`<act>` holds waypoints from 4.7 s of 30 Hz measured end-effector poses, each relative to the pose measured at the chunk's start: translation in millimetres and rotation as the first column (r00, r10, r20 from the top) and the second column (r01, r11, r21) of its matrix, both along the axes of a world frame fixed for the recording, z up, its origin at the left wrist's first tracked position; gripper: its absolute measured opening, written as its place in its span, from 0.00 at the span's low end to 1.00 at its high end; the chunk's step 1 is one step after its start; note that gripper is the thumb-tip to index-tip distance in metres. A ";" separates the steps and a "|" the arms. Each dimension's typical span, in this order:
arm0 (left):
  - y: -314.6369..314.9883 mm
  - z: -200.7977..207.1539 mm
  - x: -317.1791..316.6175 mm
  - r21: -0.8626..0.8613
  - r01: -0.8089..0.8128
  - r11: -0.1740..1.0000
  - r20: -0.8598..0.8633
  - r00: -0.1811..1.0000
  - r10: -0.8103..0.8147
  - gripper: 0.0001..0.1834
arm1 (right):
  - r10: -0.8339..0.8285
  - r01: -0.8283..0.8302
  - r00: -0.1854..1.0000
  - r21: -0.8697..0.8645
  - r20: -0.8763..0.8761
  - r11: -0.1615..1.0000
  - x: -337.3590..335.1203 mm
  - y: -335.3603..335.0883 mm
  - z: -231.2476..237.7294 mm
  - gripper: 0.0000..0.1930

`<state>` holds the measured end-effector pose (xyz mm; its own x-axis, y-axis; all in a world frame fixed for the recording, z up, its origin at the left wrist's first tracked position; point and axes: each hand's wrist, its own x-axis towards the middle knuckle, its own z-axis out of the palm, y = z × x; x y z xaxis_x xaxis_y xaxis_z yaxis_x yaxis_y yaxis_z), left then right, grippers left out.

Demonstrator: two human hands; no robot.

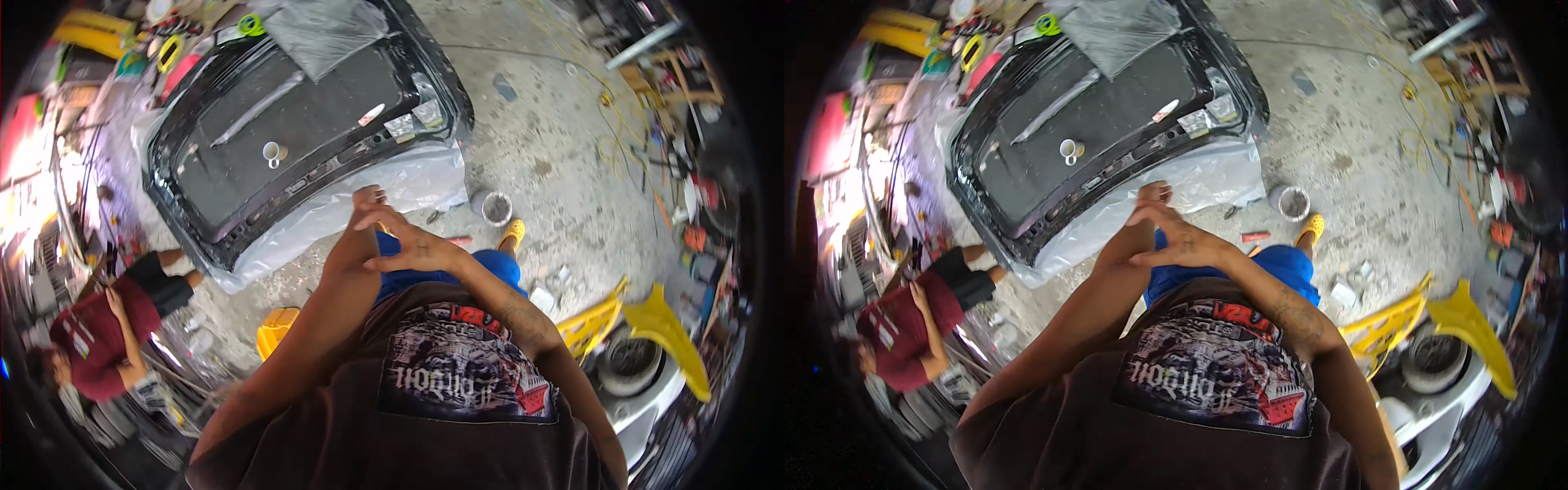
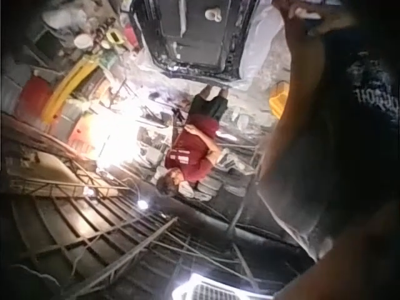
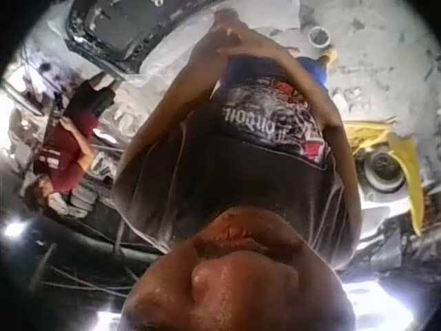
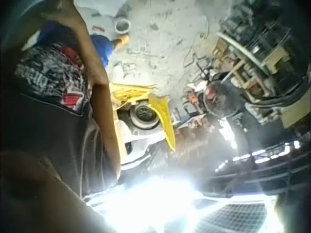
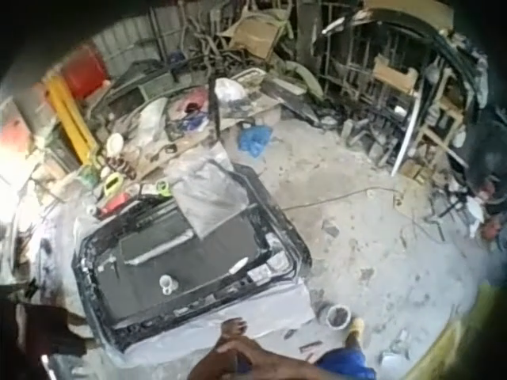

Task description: Applying and smoothing body filler on a car hood part.

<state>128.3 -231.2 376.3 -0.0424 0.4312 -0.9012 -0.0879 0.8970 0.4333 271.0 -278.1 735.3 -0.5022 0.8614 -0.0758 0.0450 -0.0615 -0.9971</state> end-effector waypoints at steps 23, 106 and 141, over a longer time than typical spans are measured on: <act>-482.6 133.2 173.6 -0.004 -0.187 0.982 -0.489 0.857 0.161 0.09 | 0.019 0.108 0.966 -0.471 0.256 0.876 508.6 -108.5 -94.5 0.19; 102.4 -118.3 111.7 0.228 -0.128 0.965 -0.697 0.670 0.254 0.33 | 0.344 -0.995 -0.010 0.025 0.939 -0.097 -2.9 587.4 -564.6 0.57; 157.6 -205.3 259.0 0.392 -0.740 0.547 -0.525 0.308 0.793 0.12 | 0.799 -0.848 0.397 -0.152 0.451 0.507 98.0 534.8 -555.7 0.06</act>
